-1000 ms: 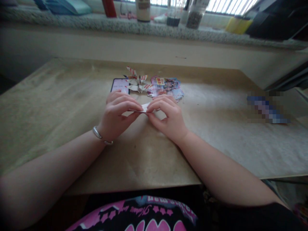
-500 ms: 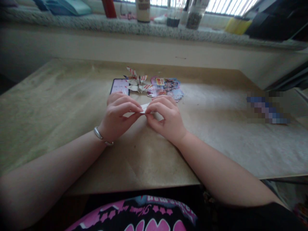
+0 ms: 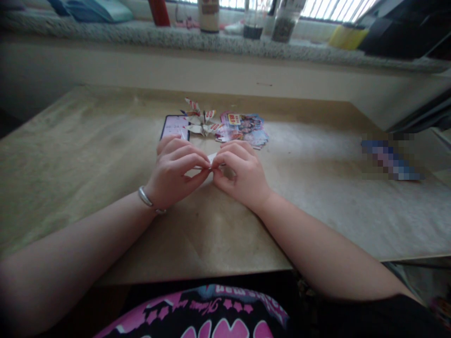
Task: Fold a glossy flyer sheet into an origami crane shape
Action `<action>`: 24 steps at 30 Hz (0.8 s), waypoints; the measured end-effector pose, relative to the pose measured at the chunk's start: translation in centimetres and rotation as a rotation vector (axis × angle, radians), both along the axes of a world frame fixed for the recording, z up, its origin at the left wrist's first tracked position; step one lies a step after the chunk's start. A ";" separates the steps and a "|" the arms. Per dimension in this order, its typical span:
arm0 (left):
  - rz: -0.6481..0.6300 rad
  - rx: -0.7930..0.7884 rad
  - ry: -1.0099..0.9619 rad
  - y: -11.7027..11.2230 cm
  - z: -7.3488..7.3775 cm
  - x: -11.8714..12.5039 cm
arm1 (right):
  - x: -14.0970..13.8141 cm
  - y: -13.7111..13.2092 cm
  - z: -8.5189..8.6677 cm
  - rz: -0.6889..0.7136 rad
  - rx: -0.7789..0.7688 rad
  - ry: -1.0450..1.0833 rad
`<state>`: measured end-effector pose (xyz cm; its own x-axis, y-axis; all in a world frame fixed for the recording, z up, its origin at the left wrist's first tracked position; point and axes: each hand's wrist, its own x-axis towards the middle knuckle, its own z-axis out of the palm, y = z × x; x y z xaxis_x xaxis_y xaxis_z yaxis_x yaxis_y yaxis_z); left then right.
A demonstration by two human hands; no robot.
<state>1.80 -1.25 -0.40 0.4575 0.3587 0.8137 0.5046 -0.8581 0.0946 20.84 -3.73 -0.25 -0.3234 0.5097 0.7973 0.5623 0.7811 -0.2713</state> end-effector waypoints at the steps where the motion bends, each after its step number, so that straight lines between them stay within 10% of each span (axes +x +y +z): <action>1: -0.008 0.020 0.014 0.1 -0.1 -0.1 | 0.0 0.0 0.0 0.006 0.006 -0.004; 24: 0.007 -0.141 0.084 -0.1 0.7 -0.1 | 0.3 0.2 0.3 -0.067 -0.029 -0.050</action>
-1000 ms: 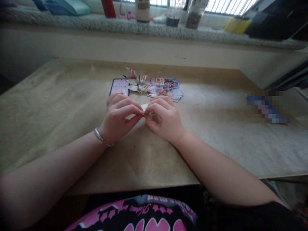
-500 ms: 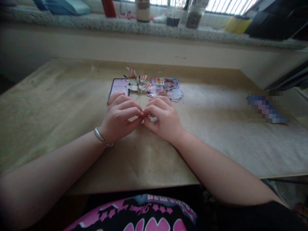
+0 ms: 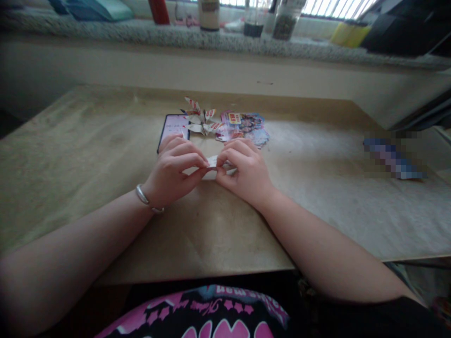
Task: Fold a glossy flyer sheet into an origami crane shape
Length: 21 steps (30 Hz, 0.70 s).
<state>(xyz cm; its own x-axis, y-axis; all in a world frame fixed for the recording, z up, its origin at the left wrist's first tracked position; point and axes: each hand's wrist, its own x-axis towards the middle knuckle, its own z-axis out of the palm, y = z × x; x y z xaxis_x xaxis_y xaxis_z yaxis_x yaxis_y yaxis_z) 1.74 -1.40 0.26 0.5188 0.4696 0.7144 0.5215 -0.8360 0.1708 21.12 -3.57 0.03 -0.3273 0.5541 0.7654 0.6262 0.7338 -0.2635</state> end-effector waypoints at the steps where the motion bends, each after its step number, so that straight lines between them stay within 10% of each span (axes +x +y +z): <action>1: -0.005 0.000 -0.004 0.0 0.0 0.0 | 0.1 0.0 0.0 -0.003 0.003 -0.001; 21: 0.013 0.046 -0.025 0.4 -0.1 -0.6 | 0.8 0.1 0.0 -0.062 0.015 -0.032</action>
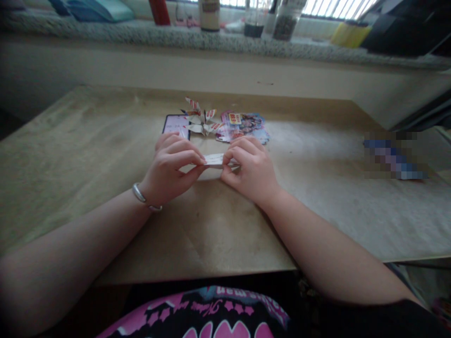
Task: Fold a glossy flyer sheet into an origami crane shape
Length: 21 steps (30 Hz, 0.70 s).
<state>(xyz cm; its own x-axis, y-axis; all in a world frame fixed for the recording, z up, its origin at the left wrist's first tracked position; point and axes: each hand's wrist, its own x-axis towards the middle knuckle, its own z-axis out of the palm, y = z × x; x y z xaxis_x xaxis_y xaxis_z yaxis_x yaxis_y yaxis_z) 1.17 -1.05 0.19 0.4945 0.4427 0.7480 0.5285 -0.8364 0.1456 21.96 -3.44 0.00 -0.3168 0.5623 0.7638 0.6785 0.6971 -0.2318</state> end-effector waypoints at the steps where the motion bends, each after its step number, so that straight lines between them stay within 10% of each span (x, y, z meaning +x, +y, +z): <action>1: 0.008 -0.006 0.007 0.0 0.0 0.0 | 0.0 0.0 0.0 -0.004 -0.007 -0.003; 21: 0.068 0.017 0.028 0.6 -0.3 -0.3 | 0.3 -0.1 -0.2 -0.004 -0.046 0.008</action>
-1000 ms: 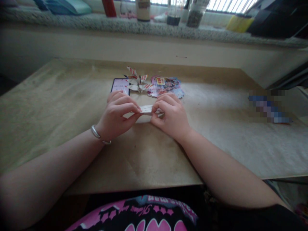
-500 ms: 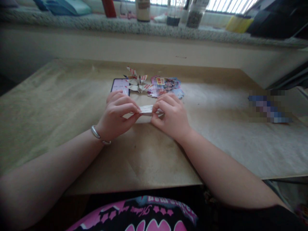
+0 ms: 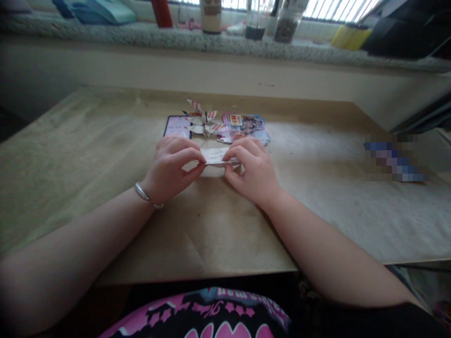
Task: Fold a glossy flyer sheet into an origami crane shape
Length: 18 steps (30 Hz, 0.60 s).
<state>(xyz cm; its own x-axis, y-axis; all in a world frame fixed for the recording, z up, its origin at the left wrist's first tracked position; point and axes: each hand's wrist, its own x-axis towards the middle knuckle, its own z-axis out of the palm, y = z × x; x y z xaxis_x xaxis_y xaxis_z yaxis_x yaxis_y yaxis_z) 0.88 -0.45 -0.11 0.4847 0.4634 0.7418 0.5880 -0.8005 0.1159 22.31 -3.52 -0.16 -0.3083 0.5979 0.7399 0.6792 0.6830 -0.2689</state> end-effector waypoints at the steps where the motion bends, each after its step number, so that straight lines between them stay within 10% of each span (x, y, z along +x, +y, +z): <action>1: -0.006 -0.012 -0.033 0.0 0.0 0.0 | 0.0 0.0 0.0 -0.008 -0.001 -0.002; 18: -0.023 -0.039 -0.237 0.1 0.0 -0.1 | 0.5 0.0 -0.2 -0.199 -0.195 0.101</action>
<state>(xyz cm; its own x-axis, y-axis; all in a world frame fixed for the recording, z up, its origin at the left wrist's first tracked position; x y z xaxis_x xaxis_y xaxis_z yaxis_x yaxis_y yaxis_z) 0.73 -0.35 -0.11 0.3099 0.4849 0.8178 0.5219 -0.8057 0.2800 22.77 -3.53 -0.41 -0.1011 0.7729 0.6264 0.7578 0.4678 -0.4549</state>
